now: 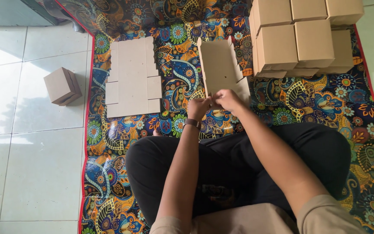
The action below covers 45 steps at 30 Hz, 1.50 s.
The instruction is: The person assembles small cardboard boxes by folding flat cardboard pieces along pre-scored lines and tucking flaps to form cube-shaped boxes. The person places each completed box into a stack on the right side of the mat.
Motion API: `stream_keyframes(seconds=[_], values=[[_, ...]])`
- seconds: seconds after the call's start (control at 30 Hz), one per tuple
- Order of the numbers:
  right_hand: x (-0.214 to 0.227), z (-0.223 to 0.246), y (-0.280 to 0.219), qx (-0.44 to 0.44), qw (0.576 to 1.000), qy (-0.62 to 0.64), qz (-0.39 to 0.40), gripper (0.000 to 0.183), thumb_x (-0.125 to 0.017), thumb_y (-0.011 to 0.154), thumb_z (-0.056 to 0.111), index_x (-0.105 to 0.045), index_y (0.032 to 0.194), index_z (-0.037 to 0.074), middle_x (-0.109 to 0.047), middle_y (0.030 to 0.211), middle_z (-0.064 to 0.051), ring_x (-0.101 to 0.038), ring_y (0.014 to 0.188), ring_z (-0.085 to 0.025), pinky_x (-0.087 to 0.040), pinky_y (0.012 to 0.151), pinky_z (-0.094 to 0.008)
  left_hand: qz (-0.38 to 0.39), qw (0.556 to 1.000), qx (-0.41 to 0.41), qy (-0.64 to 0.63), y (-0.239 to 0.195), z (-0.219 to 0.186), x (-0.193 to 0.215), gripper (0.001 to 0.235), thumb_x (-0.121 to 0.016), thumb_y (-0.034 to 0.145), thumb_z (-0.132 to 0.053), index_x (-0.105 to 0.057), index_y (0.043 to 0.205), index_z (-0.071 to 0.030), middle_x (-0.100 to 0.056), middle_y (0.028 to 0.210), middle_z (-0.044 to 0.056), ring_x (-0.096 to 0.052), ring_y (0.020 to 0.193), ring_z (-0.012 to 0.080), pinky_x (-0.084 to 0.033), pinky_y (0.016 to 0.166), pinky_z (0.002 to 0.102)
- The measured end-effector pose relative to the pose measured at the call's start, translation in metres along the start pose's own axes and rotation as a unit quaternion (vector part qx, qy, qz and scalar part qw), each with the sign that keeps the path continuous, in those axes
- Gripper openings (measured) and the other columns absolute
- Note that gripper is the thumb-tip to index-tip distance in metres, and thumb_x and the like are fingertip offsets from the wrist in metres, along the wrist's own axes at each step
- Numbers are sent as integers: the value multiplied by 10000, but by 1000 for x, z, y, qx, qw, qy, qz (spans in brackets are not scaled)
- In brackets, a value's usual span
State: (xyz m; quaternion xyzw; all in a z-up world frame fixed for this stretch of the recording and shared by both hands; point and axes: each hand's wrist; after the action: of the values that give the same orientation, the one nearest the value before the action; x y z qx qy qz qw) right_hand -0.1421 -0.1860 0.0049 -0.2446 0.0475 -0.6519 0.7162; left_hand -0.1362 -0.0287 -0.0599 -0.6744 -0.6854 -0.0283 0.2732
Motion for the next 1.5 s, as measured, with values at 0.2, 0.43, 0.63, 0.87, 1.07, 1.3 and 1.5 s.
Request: stream_keyframes(seconds=[0.2,0.43,0.63,0.87,1.07,1.3,1.5], values=[[-6,-10,12,1,1000,-21,7,307,-566,802,-2,-781,989,112,-705,759,-62,-642,710,-174,-500,619,-285,-1,999,38,-19,-13,-18,0,629,-801,740,-597,-680,1031,-53,-708,950,195,-668,1066,385,-516,938,479],[-11,13,-14,0,999,7,31,423,-458,800,-61,-784,960,155,-698,801,-35,-612,787,-160,-495,709,-269,81,995,30,-39,-28,-56,12,810,-721,867,-517,-464,1444,-10,-726,1101,228,-676,1135,371,-549,947,513],[-10,27,-29,0,999,-22,24,468,-413,782,-72,-774,989,143,-739,899,-92,-667,872,-250,-519,736,-332,71,997,40,-16,-26,-47,9,727,-694,854,-422,-495,1455,-65,-746,1125,177,-682,1148,323,-558,974,468],[-6,19,-16,-12,997,21,68,427,-445,763,-94,-744,1019,71,-741,879,-97,-677,833,-227,-535,732,-326,80,995,52,-33,-33,-55,10,606,-607,907,-505,-606,1391,-141,-695,1252,204,-590,1270,388,-471,1087,493],[-1,10,-13,-8,998,-2,61,451,-447,813,-90,-764,1054,122,-751,923,-55,-654,892,-208,-517,784,-303,74,995,58,-20,-13,-24,-2,598,-593,909,-479,-592,1371,-99,-669,1258,259,-569,1280,418,-462,1102,514],[-10,4,-10,-5,994,-89,58,412,-498,882,-3,-776,1099,210,-770,1004,-41,-678,979,-241,-522,822,-341,75,995,59,-11,-16,-28,1,620,-555,938,-538,-589,1296,-32,-638,1240,338,-551,1273,475,-439,1103,561],[-23,-26,10,-12,984,-162,68,488,-466,847,14,-733,1227,165,-748,1125,-96,-683,1066,-301,-548,852,-405,86,995,43,24,-36,-42,4,532,-411,1022,-502,-547,1220,-28,-622,1241,353,-540,1273,498,-418,1109,592]])
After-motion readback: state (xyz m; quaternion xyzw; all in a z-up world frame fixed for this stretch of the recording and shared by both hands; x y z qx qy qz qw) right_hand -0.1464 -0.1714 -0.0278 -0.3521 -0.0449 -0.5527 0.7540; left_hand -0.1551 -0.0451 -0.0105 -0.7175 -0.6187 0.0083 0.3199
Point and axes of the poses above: each hand's wrist, its own y-axis towards the middle knuckle, its own x-axis out of the back of the hand, z = x × y
